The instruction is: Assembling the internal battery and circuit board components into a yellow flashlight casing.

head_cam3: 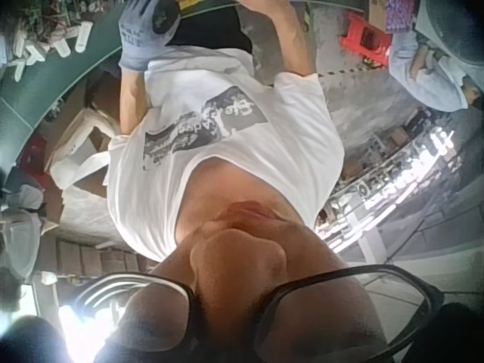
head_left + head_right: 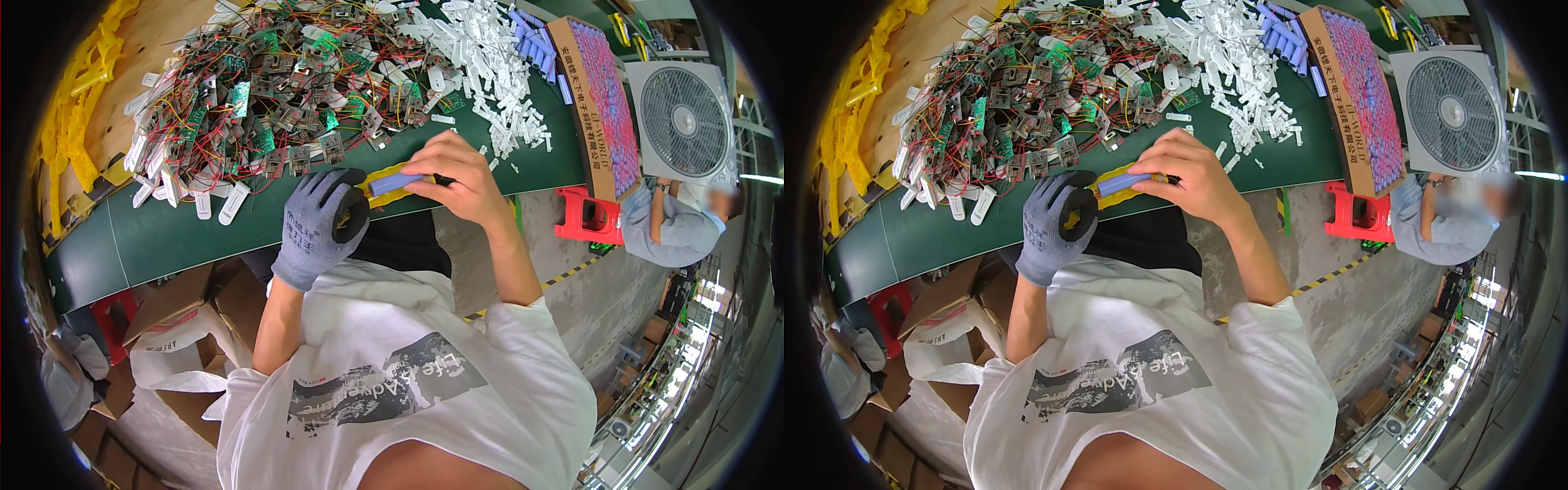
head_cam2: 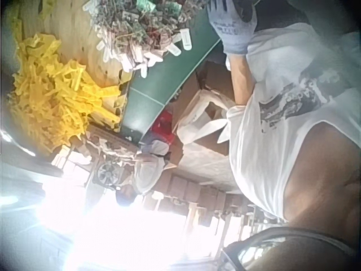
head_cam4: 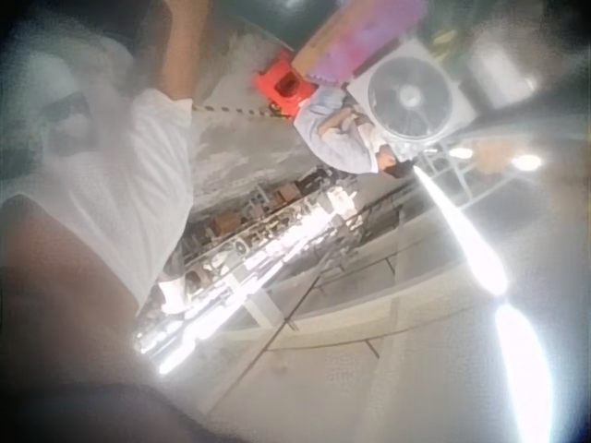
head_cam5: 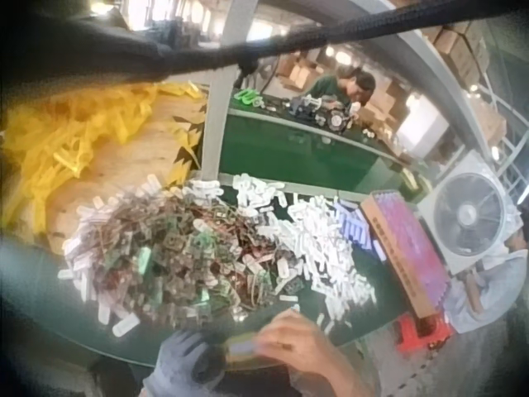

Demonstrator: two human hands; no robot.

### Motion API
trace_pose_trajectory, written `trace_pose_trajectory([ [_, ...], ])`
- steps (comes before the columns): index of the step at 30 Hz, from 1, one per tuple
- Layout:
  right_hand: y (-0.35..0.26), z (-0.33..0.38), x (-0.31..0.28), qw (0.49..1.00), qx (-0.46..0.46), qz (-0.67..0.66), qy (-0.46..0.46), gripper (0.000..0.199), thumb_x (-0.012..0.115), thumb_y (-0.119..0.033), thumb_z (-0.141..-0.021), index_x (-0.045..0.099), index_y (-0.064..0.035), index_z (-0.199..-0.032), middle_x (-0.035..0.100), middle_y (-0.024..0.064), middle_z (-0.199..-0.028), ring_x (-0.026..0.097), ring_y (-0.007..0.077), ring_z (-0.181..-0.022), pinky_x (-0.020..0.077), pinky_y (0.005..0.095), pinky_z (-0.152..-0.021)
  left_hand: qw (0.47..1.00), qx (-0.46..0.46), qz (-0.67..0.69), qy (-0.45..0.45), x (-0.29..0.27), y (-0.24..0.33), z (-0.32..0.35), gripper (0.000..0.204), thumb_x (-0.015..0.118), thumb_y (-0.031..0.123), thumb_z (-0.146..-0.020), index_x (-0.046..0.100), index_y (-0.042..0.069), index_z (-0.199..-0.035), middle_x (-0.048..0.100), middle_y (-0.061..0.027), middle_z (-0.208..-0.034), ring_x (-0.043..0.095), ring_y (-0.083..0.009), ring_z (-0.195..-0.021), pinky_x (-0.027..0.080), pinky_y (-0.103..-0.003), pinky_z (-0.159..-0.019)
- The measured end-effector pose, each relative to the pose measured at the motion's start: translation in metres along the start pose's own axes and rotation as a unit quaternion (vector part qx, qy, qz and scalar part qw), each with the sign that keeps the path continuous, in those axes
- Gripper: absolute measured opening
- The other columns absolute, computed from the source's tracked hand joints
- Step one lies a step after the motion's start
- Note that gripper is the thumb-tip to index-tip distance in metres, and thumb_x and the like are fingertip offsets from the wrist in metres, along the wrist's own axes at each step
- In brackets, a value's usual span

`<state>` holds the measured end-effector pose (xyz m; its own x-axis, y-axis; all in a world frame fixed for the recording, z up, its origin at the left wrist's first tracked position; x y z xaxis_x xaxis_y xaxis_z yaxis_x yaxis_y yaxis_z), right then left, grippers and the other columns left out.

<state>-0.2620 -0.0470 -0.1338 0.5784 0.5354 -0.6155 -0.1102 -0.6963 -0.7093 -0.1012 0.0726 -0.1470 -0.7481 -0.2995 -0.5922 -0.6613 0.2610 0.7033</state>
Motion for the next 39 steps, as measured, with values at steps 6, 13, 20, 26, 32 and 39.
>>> trace_pose_trajectory([
  [6,-0.012,-0.003,0.012,0.999,-0.037,0.035,-0.008,0.018,0.077,-0.013,-0.070,0.070,-0.0129,-0.086,0.063,-0.0018,-0.098,0.058,0.0204,-0.087,0.0494,0.0326,-0.073,1.000,-0.006,-0.003,0.005,0.003,-0.002,0.002,0.027,0.070,0.003,-0.062,0.057,0.008,-0.085,0.063,-0.0090,-0.103,0.058,-0.0314,-0.082,0.046,-0.039,-0.071],
  [13,-0.026,-0.003,0.011,0.981,-0.123,0.148,0.002,0.016,0.076,-0.013,-0.070,0.070,-0.0150,-0.084,0.063,-0.0037,-0.099,0.059,0.0186,-0.092,0.0500,0.0321,-0.073,0.999,-0.004,-0.036,-0.020,0.003,-0.003,0.002,0.031,0.073,0.011,-0.063,0.058,0.008,-0.091,0.062,-0.0080,-0.103,0.059,-0.0288,-0.086,0.046,-0.040,-0.073],
  [20,-0.026,-0.001,0.017,0.979,-0.114,0.170,-0.019,0.018,0.075,-0.013,-0.070,0.071,-0.0149,-0.088,0.063,-0.0026,-0.103,0.058,0.0192,-0.097,0.0504,0.0323,-0.076,0.999,0.017,-0.046,0.005,0.001,-0.003,0.004,0.041,0.074,0.014,-0.064,0.060,0.008,-0.102,0.062,-0.0105,-0.103,0.060,-0.0294,-0.088,0.047,-0.040,-0.075],
  [26,-0.019,0.005,0.011,0.978,-0.113,0.170,-0.035,0.038,0.075,-0.013,-0.067,0.069,-0.0165,-0.104,0.063,0.0013,-0.110,0.059,0.0209,-0.098,0.0504,0.0341,-0.080,0.979,0.071,-0.110,0.154,-0.012,0.010,0.017,0.048,0.074,0.013,-0.065,0.061,0.005,-0.110,0.061,-0.0125,-0.105,0.060,-0.0326,-0.093,0.046,-0.041,-0.081],
  [32,-0.017,0.021,0.012,0.995,-0.056,-0.008,0.078,0.049,0.083,-0.008,-0.061,0.065,-0.0091,-0.107,0.066,0.0096,-0.107,0.064,0.0270,-0.090,0.0516,0.0352,-0.076,0.972,-0.110,0.044,0.201,0.000,0.008,0.089,0.062,0.066,-0.006,-0.068,0.046,-0.004,-0.127,0.063,-0.0136,-0.079,0.061,-0.0226,-0.064,0.049,-0.032,-0.064],
  [39,-0.069,0.044,0.064,0.970,0.018,0.014,0.241,0.064,0.080,-0.003,-0.055,0.060,-0.0094,-0.115,0.062,0.0096,-0.115,0.061,0.0250,-0.084,0.0474,0.0335,-0.068,0.910,-0.207,0.283,0.222,0.017,0.039,0.040,0.086,0.054,-0.011,-0.079,0.006,0.006,-0.149,0.021,-0.0145,-0.150,0.039,-0.0211,-0.124,0.034,-0.035,-0.103],
])
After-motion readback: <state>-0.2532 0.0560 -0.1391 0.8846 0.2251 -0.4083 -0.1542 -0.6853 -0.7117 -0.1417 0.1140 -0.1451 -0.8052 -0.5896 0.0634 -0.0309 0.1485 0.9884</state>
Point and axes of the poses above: each hand's wrist, its own z-axis away from the middle knuckle, its own x-axis out of the palm, y = z × x, the point moved 5 cm from there along -z, towards the middle knuckle
